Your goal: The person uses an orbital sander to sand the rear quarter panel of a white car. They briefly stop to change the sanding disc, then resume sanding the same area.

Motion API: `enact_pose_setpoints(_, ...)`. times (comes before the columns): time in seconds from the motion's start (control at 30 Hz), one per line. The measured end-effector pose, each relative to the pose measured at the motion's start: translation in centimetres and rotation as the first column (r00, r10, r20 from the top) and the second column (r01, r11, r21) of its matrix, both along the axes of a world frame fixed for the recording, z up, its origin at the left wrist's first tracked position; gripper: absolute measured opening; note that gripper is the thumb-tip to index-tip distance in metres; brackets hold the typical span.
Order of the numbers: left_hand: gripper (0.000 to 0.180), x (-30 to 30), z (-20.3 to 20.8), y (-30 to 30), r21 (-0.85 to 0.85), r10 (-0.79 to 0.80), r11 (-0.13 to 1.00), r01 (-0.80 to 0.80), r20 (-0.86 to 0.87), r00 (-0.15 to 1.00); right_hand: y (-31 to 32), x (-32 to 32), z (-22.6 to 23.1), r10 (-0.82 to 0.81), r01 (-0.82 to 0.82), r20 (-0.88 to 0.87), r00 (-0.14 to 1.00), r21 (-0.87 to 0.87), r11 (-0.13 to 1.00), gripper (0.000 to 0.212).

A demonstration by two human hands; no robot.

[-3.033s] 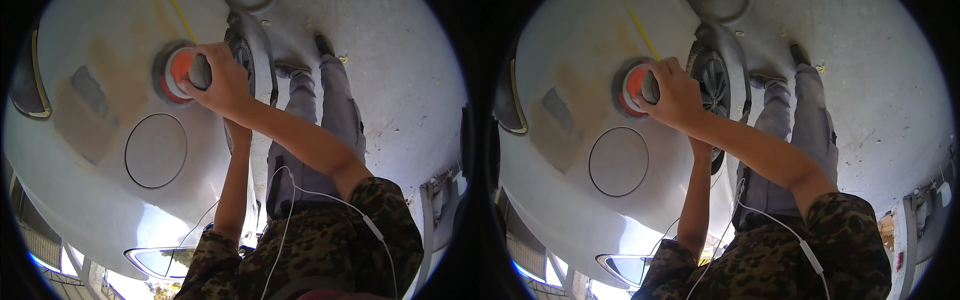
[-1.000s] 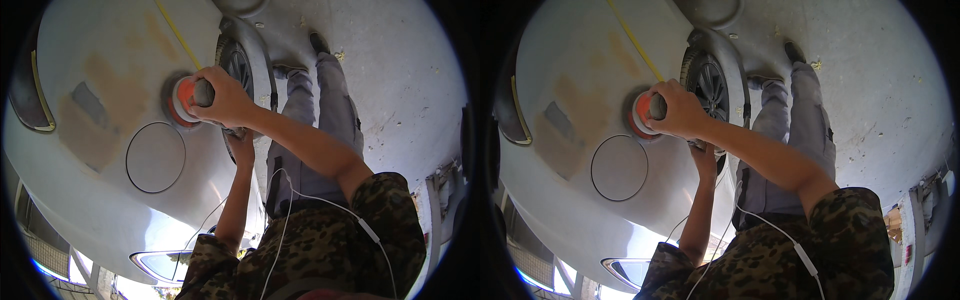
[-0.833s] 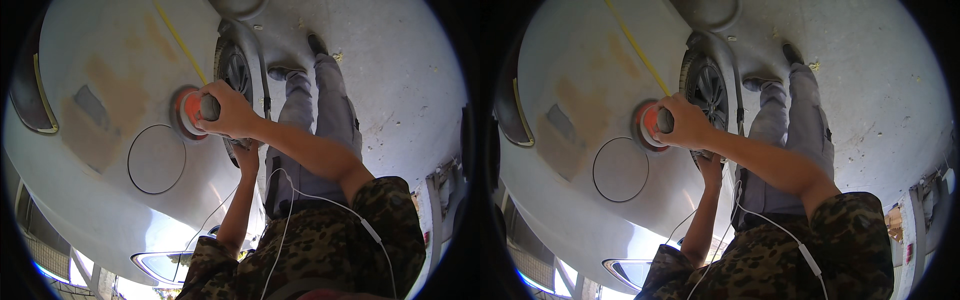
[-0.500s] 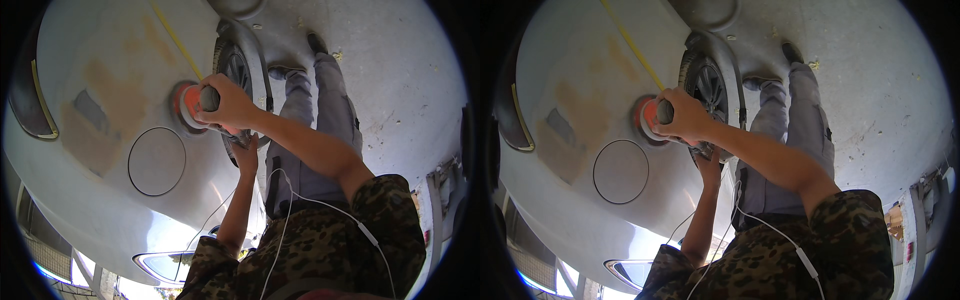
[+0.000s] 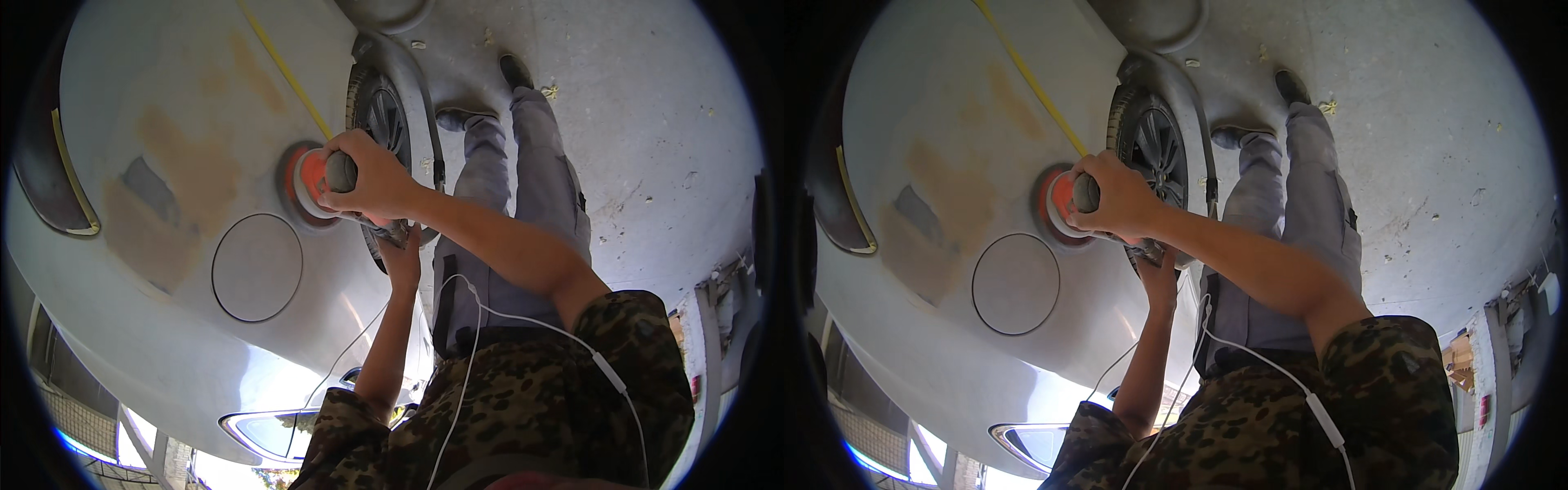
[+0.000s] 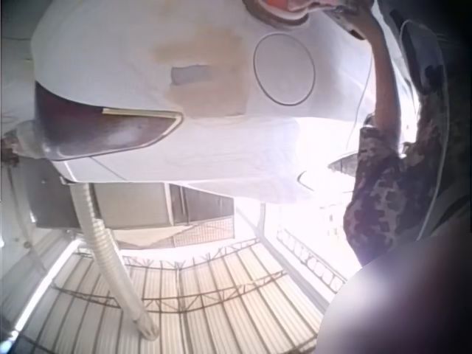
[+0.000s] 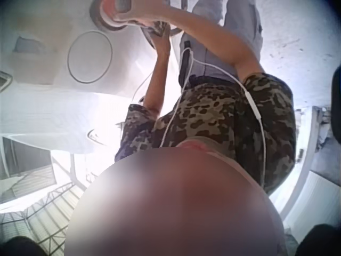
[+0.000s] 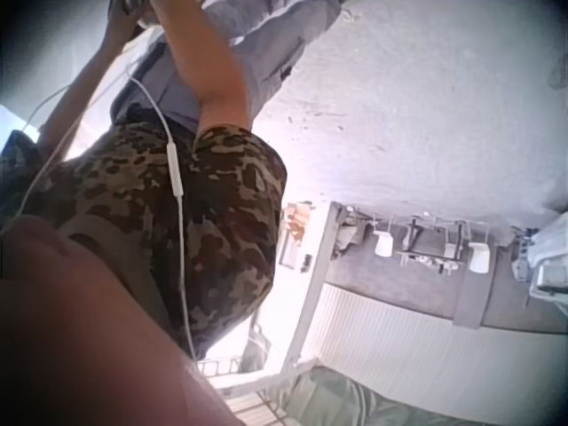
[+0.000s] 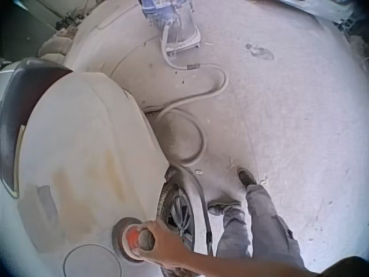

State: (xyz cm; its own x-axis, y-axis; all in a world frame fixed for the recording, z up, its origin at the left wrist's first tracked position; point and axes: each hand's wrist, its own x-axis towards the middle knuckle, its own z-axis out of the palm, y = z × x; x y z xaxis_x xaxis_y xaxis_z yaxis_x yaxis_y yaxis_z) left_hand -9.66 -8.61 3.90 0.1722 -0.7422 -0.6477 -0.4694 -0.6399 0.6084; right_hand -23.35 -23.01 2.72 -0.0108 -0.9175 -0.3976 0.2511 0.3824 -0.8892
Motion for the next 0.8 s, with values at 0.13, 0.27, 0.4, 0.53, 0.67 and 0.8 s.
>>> enact_pose_setpoints(0.13,0.053,0.4,-0.3,-0.9,-0.048,-0.013,0.999,0.012,-0.014,1.0,-1.1,-0.1,-0.9,-0.08,0.079,-0.008,0.997,-0.029,0.996,0.063)
enact_pose_setpoints(0.27,0.071,0.1,0.3,-0.2,0.141,0.048,0.989,-0.038,-0.065,0.997,-0.1,-0.1,-0.6,0.019,-0.019,-0.013,1.0,-0.019,1.0,0.062)
enact_pose_setpoints(0.4,0.052,-0.5,0.2,0.6,0.037,0.015,0.999,-0.017,0.047,0.999,0.7,0.1,0.0,0.005,-0.007,-0.027,1.0,-0.085,0.996,0.062)
enact_pose_setpoints(0.53,0.048,0.1,-0.6,-0.7,-0.024,-0.002,1.0,0.001,-0.016,1.0,-1.4,-0.7,-1.5,-0.027,0.028,0.016,1.0,-0.064,0.998,0.06)
enact_pose_setpoints(0.67,0.048,-0.2,-0.1,-0.6,0.025,-0.013,1.0,0.012,0.042,0.999,-1.4,-1.2,-1.2,0.015,-0.018,0.129,0.992,0.024,1.0,0.061)
enact_pose_setpoints(0.8,0.051,-0.6,0.3,-0.8,-0.011,-0.031,0.999,0.032,0.072,0.997,-1.5,-1.4,-0.7,-0.023,0.018,0.202,0.979,0.027,0.999,0.062)
